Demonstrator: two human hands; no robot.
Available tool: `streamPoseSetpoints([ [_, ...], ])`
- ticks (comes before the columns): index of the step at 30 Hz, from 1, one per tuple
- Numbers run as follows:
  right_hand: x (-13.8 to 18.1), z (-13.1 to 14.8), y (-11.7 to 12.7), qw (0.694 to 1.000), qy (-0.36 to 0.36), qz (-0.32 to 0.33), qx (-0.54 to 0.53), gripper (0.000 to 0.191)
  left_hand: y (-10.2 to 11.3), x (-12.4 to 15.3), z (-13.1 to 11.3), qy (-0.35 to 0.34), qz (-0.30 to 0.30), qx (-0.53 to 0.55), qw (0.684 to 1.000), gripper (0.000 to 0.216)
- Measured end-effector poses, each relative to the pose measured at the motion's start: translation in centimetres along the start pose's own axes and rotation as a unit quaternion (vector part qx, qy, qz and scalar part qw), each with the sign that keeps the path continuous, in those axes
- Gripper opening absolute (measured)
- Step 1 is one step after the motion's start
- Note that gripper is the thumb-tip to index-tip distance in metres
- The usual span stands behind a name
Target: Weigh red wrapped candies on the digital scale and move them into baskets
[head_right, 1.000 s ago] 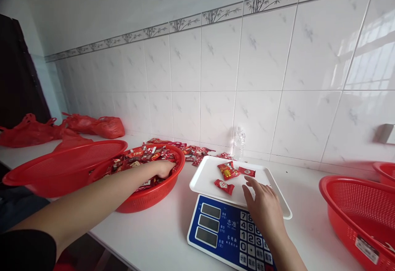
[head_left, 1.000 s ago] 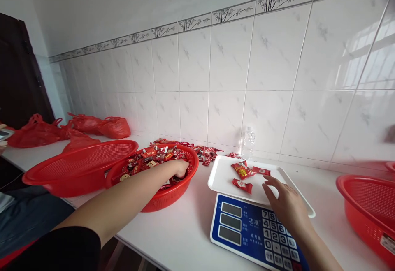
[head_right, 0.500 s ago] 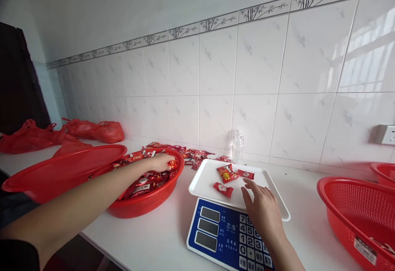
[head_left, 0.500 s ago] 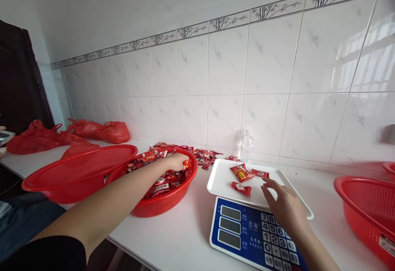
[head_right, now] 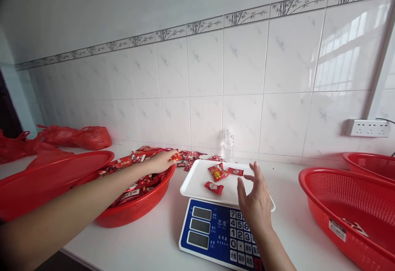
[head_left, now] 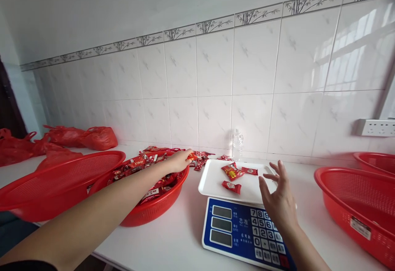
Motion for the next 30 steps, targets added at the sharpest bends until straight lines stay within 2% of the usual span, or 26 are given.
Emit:
streamPoseSetpoints([
  [4,0.2,-0.2,-0.5,1.0,0.009,0.026,0.016,0.063,-1.7,-0.3,-4.6,-0.052,0.02,0.042,0.998,0.019],
  [10,0.0,-0.4,-0.2,1.0,0.005,0.019,0.023,0.056,-4.6,-0.3,-10.2,-0.103,0.06,0.077,0.99,0.02],
  [15,-0.3,-0.4,-0.2,1.0,-0.004,0.011,0.012,0.054,-6.8,0.0,-13.6,-0.139,0.089,0.121,0.979,0.05],
  [18,-0.3,-0.6,-0.2,1.0,-0.015,0.013,0.006,0.052,-8.2,-0.1,-15.1,-0.131,0.117,0.145,0.974,0.079],
  [21,-0.3,-0.9,-0.4,0.999,-0.028,0.016,0.005,0.052,-9.4,-0.6,-16.7,-0.122,0.136,0.133,0.974,0.091],
  [30,-0.5,-0.8,-0.6,1.0,-0.024,0.011,0.004,0.047,-12.4,-3.4,-21.0,-0.18,0.118,0.054,0.975,0.074],
])
Point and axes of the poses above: each hand's wrist, its own x-axis away from the middle knuckle, its own y-axis out of the back of the hand, z = x × y, the point moved 7 cm from there along -x, towards the middle knuckle, and after that the axes turned 10 degrees about -z, right-handed, at the moved point
